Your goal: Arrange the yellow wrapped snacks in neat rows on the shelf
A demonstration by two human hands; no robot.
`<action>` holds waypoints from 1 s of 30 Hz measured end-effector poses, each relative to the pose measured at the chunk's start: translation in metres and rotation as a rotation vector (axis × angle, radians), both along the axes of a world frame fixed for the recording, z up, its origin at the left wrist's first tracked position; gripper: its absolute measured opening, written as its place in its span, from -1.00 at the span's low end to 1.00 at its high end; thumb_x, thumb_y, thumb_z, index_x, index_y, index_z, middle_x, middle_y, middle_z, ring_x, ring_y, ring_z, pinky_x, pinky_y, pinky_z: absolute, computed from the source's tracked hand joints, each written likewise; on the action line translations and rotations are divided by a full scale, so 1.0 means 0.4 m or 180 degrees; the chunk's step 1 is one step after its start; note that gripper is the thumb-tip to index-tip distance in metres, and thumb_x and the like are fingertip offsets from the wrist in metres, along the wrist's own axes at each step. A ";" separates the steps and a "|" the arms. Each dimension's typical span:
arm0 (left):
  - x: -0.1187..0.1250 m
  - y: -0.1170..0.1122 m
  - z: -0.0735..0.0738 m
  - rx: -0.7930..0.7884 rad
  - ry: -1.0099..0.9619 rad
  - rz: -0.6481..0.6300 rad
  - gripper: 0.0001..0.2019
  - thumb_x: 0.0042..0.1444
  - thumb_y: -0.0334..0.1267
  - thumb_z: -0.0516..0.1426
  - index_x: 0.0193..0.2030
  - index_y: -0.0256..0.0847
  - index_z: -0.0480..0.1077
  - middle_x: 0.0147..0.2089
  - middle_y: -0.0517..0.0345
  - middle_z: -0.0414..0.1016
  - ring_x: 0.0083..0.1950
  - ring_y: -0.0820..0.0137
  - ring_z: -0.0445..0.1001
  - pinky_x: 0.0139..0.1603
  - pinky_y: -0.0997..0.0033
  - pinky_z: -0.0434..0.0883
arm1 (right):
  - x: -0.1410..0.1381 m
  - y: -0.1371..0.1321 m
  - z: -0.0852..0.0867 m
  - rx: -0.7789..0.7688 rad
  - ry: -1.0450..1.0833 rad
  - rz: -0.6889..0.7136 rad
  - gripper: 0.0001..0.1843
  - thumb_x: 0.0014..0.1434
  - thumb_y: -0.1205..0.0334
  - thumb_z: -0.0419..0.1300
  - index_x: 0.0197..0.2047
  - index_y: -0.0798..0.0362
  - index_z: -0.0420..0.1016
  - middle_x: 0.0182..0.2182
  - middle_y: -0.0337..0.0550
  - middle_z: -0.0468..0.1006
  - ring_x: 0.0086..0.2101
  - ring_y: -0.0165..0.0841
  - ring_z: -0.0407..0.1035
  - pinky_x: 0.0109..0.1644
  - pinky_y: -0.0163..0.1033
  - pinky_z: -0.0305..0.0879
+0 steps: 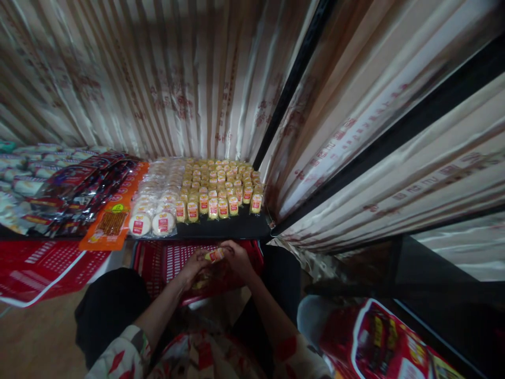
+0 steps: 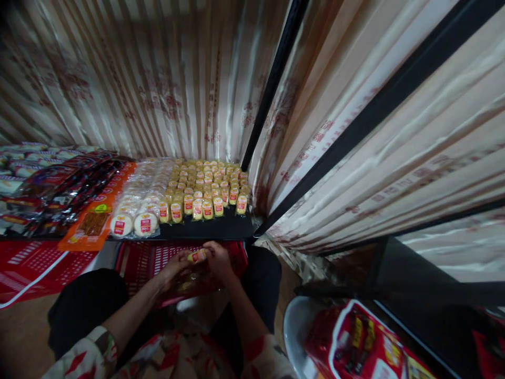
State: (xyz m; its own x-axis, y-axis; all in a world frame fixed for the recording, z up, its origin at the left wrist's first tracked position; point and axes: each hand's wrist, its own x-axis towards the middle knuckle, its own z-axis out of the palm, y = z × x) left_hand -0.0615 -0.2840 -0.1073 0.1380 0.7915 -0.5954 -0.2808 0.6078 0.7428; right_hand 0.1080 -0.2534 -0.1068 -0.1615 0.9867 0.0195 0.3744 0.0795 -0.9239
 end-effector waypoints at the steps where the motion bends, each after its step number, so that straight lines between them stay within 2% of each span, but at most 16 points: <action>1: 0.006 0.000 -0.001 0.0090 0.0006 -0.0055 -0.62 -0.29 -0.30 0.30 -0.29 -0.21 0.28 -0.44 0.29 0.44 -0.44 0.50 0.43 -0.42 0.54 0.32 | 0.002 0.001 0.003 -0.0048 0.0090 -0.0058 -0.80 0.05 0.26 0.03 -0.28 0.02 0.45 -0.37 -0.22 0.55 -0.34 -0.37 0.43 -0.21 -0.26 0.35; 3: 0.018 0.004 -0.003 0.0262 -0.0031 -0.0080 -0.58 -0.34 -0.24 0.33 -0.32 -0.21 0.25 -0.47 0.32 0.41 -0.51 0.53 0.38 -0.50 0.56 0.27 | 0.008 0.005 0.012 -0.0082 0.0212 -0.0184 -0.81 0.05 0.22 0.05 -0.29 0.02 0.45 -0.39 -0.21 0.55 -0.35 -0.36 0.44 -0.25 -0.26 0.37; 6: 0.037 0.012 0.003 0.0448 -0.0019 -0.0122 -0.53 -0.35 -0.16 0.34 -0.31 -0.19 0.22 -0.44 0.30 0.44 -0.52 0.52 0.38 -0.52 0.57 0.25 | 0.018 0.010 0.029 -0.0062 0.0390 -0.0384 -0.81 0.03 0.16 0.09 -0.31 0.03 0.45 -0.39 -0.18 0.54 -0.36 -0.34 0.45 -0.27 -0.26 0.39; 11: 0.078 0.028 0.044 0.0697 0.0048 -0.0234 -0.57 -0.29 -0.12 0.32 -0.30 -0.24 0.29 -0.38 0.18 0.50 -0.44 0.47 0.43 -0.43 0.51 0.31 | 0.028 0.025 0.050 -0.0061 0.0840 -0.0671 -0.78 0.02 0.12 0.13 -0.26 0.01 0.42 -0.34 -0.17 0.55 -0.31 -0.33 0.47 -0.19 -0.23 0.40; 15: 0.125 0.050 0.065 0.0868 -0.0057 0.0040 -0.57 -0.31 -0.14 0.32 -0.30 -0.24 0.32 -0.40 0.19 0.50 -0.41 0.45 0.44 -0.36 0.48 0.35 | 0.031 0.046 0.060 0.0015 0.1055 -0.1010 -0.72 0.02 0.12 0.15 -0.18 0.03 0.38 -0.21 -0.10 0.52 -0.21 -0.31 0.46 -0.10 -0.20 0.39; 19: 0.181 0.084 0.076 0.0891 0.0151 0.0433 -0.60 -0.35 -0.19 0.34 -0.34 -0.22 0.34 -0.45 0.25 0.47 -0.44 0.48 0.43 -0.36 0.50 0.36 | 0.037 0.056 0.074 0.0176 0.1007 -0.1392 -0.61 0.03 0.11 0.16 -0.08 0.08 0.34 -0.12 0.00 0.47 -0.17 -0.30 0.44 -0.08 -0.18 0.40; 23: 0.233 0.116 0.100 0.0787 0.0079 0.0636 -0.60 -0.34 -0.18 0.34 -0.34 -0.23 0.34 -0.55 0.33 0.38 -0.48 0.50 0.41 -0.35 0.49 0.40 | 0.048 0.057 0.080 0.0300 0.0859 -0.1572 -0.45 0.07 0.13 0.14 0.13 0.06 0.18 -0.16 -0.04 0.47 -0.23 -0.33 0.44 -0.16 -0.19 0.43; 25: 0.253 0.130 0.111 0.0755 0.0059 0.0644 -0.62 -0.30 -0.19 0.33 -0.33 -0.24 0.33 -0.59 0.36 0.32 -0.50 0.51 0.39 -0.36 0.47 0.42 | 0.056 0.060 0.079 0.0288 0.0834 -0.1578 -0.42 0.09 0.14 0.11 0.17 0.06 0.13 -0.18 -0.04 0.48 -0.25 -0.34 0.44 -0.17 -0.19 0.44; 28: 0.272 0.151 0.120 0.0742 0.0444 0.0491 -0.69 -0.20 -0.22 0.29 -0.28 -0.24 0.36 -0.60 0.35 0.31 -0.51 0.48 0.39 -0.39 0.46 0.41 | 0.068 0.075 0.076 0.0297 0.0784 -0.1561 -0.47 0.10 0.15 0.09 0.14 0.07 0.16 -0.16 -0.01 0.48 -0.24 -0.33 0.44 -0.15 -0.18 0.42; 30: 0.278 0.170 0.125 0.0836 0.0868 0.0388 -0.74 -0.13 -0.26 0.25 -0.25 -0.22 0.40 -0.54 0.27 0.39 -0.43 0.42 0.44 -0.34 0.45 0.41 | 0.076 0.089 0.074 0.0371 0.0710 -0.1552 -0.51 0.10 0.18 0.09 0.12 0.06 0.20 -0.14 0.00 0.48 -0.22 -0.32 0.43 -0.12 -0.16 0.41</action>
